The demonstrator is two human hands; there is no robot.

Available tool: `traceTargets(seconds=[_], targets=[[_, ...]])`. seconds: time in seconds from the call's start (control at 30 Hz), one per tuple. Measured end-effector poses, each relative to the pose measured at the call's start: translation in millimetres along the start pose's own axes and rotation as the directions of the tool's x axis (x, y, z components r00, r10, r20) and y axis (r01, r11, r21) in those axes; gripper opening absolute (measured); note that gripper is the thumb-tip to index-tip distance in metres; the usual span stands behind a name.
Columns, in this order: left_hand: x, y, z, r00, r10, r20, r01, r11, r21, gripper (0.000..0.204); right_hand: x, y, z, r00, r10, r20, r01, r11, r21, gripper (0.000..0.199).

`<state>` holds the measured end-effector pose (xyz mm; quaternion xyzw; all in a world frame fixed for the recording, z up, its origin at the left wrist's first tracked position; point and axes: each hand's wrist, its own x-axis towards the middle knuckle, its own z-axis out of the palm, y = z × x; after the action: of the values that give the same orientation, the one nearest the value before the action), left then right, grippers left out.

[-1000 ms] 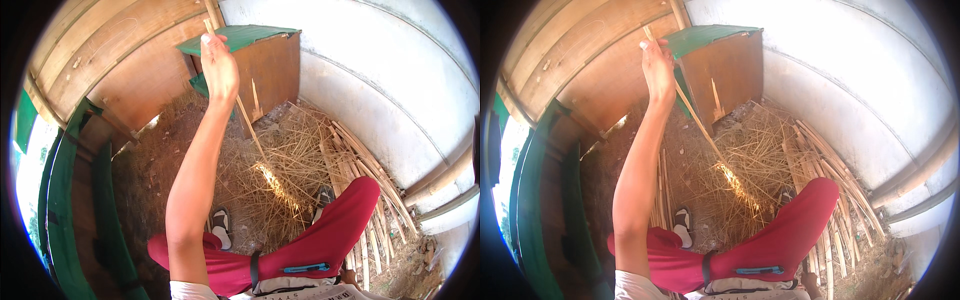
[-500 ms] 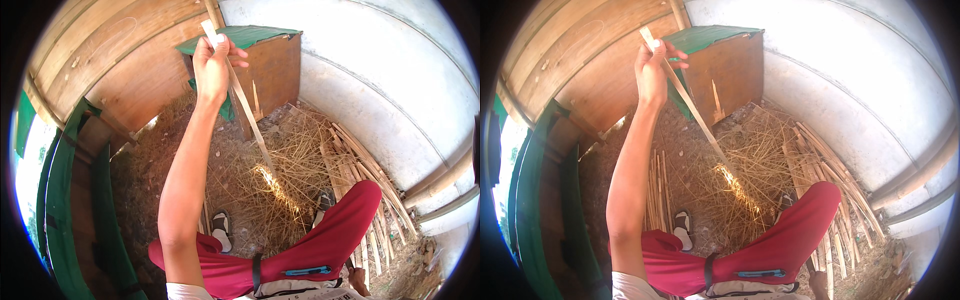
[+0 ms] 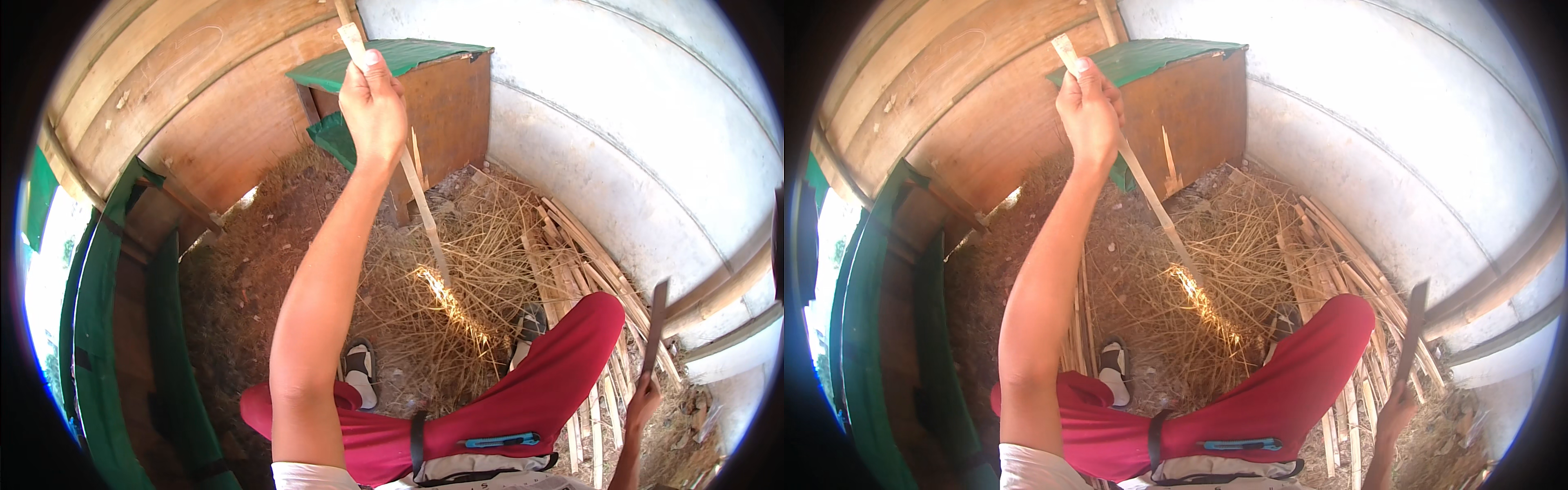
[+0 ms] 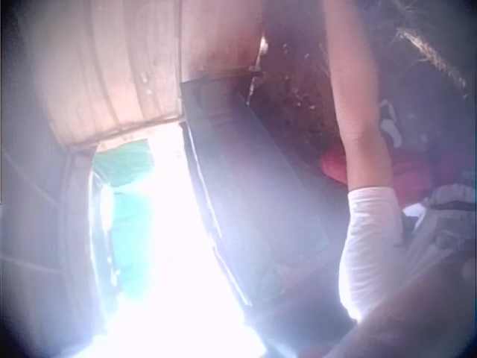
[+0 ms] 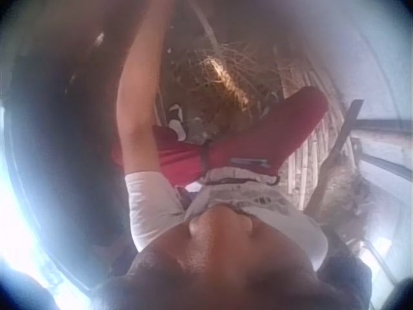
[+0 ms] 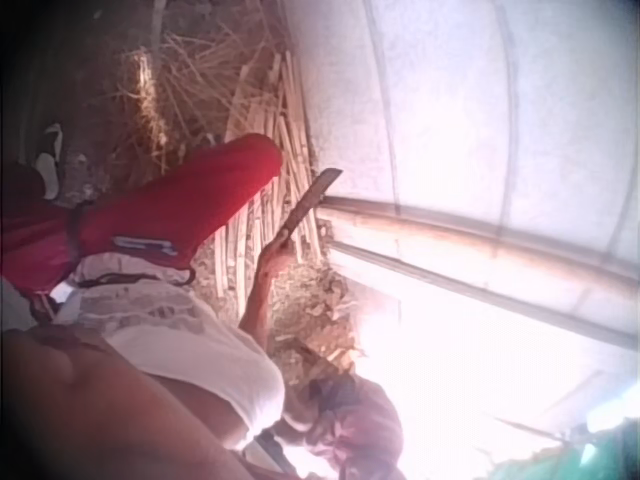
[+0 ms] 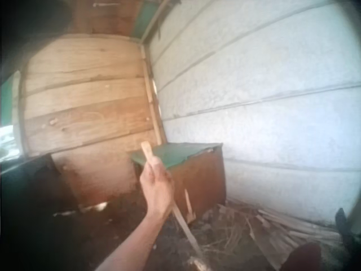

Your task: The person sits on the ground and uses a utility knife to shave thin strips from a bamboo stick. They then switch to a larger knife to further refine and smooth the bamboo strip, holding it with both hands to control the shaving process.

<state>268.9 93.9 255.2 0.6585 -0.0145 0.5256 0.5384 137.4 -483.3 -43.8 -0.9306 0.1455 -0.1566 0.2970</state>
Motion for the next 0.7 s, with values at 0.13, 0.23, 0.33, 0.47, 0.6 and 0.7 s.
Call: traceTargets(seconds=[0.13, 0.23, 0.33, 0.47, 0.6, 0.7], targets=[[-8.4, 6.4, 27.8, 0.996, 0.054, -0.069, -0.046, 0.993, 0.113, 0.046, 45.0, -150.9, -38.9, 0.949, -0.271, -0.158, 0.289, 0.952, 0.102, 0.044], [-16.3, 7.3, 34.8, 0.994, 0.089, -0.06, -0.079, 0.985, 0.152, 0.046, 31.3, -250.2, -13.9, 0.896, -0.442, -0.041, 0.417, 0.809, 0.413, 0.031], [-21.5, 9.4, 36.5, 0.995, 0.086, -0.052, -0.077, 0.986, 0.149, 0.046, 11.2, -323.8, 41.3, 0.723, -0.68, 0.118, 0.564, 0.681, 0.467, 0.027], [-21.3, 14.3, 48.4, 0.996, 0.077, -0.053, -0.068, 0.986, 0.153, 0.044, -14.5, -366.0, 106.5, 0.668, -0.691, 0.276, 0.493, 0.689, 0.531, 0.032], [-21.4, 14.0, 44.4, 0.989, 0.106, -0.1, -0.091, 0.985, 0.143, 0.044, -30.2, -385.4, 126.7, 0.677, -0.717, 0.167, 0.545, 0.64, 0.541, 0.029], [-28.2, 15.1, 48.3, 0.987, 0.126, -0.104, -0.109, 0.981, 0.159, 0.046, -28.0, -388.8, 130.1, 0.677, -0.716, 0.167, 0.534, 0.635, 0.558, 0.029]])
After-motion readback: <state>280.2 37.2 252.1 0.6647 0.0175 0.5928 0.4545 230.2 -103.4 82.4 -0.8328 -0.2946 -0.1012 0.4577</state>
